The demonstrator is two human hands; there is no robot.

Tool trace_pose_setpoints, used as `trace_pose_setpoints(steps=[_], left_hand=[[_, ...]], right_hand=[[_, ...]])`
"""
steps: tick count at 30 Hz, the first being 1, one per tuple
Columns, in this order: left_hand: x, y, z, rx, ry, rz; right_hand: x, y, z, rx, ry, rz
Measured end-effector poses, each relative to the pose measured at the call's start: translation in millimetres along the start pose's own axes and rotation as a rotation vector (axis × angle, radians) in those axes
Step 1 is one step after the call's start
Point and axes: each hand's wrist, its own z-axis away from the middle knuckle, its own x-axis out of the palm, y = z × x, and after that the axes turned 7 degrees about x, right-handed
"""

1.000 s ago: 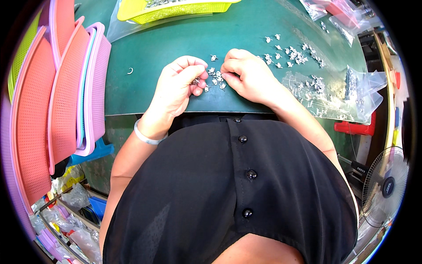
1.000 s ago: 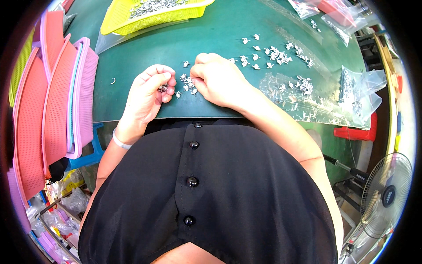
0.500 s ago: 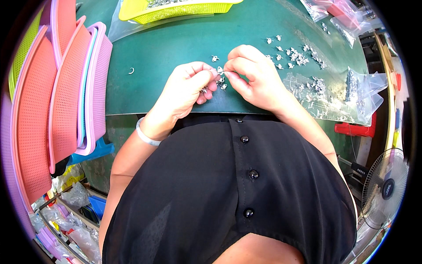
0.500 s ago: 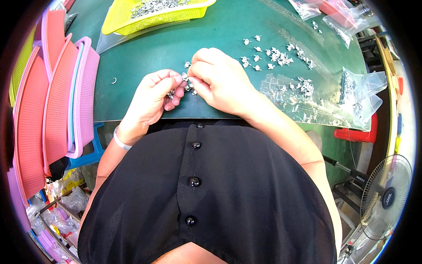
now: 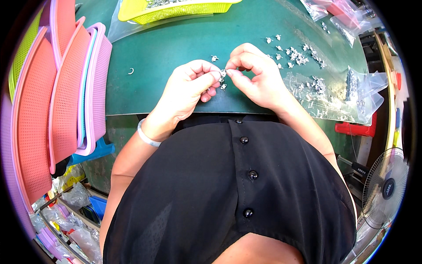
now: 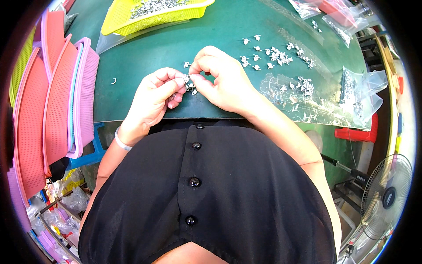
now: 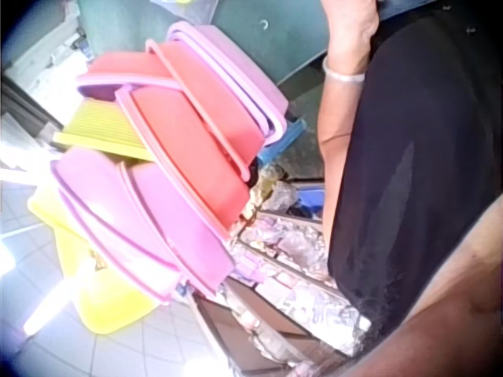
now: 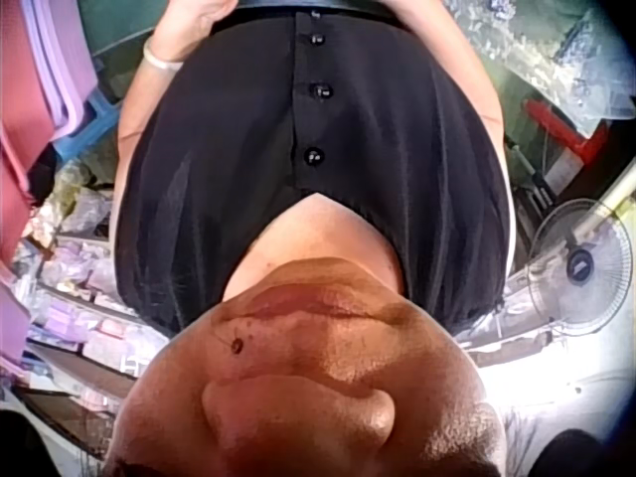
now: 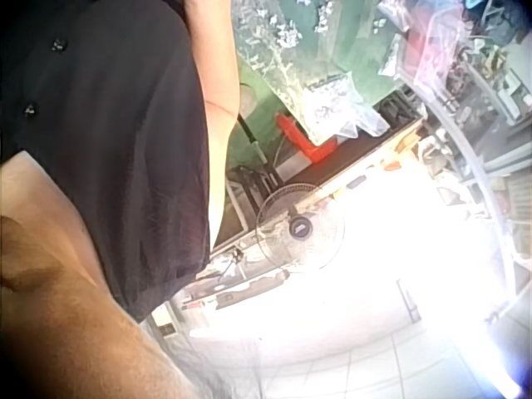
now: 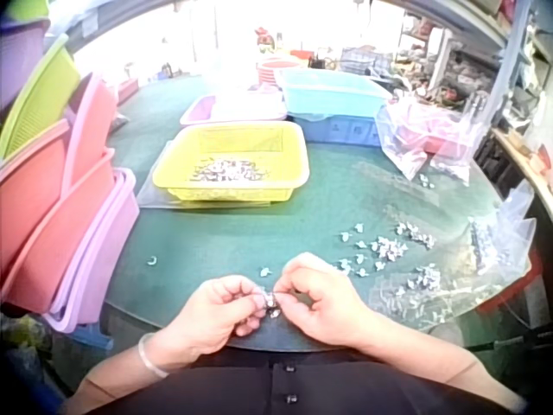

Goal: The person repeatedly picks up small silver metal pieces from a green table and joins them together by hand. They place the assembled pieces into a yellow basket and continue the process with additional pieces from the table.

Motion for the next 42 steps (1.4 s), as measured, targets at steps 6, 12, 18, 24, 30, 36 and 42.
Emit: trace_pose_setpoints(steps=[6, 12, 18, 24, 30, 36, 42], left_hand=[[-0.3, -1.2, 0.6, 0.025, -0.013, 0.038], [0.0, -0.5, 1.4, 0.024, -0.016, 0.050], [0.6, -0.1, 0.8, 0.001, -0.003, 0.037], [-0.5, -0.4, 1.0, -0.021, 0.008, 0.099], [-3.9, -3.5, 1.0, 0.007, -0.019, 0.108], [-12.4, -5.3, 0.2, 0.019, 0.041, 0.119], [-22.2, -3.6, -1.4, 0.032, 0.006, 0.290]], right_hand=[[0.3, 2.3, -1.1, -0.103, 0.042, 0.026], [0.7, 2.3, -1.3, -0.148, 0.060, 0.055], [2.1, 1.2, -1.6, -0.145, 0.059, 0.082], [3.0, 0.8, -2.1, -0.145, 0.054, 0.096], [3.9, 1.8, -2.6, -0.148, 0.038, 0.094], [2.2, 18.2, -14.1, 0.057, -0.044, 0.343], [12.8, 22.6, -28.6, 0.010, -0.119, 0.532]])
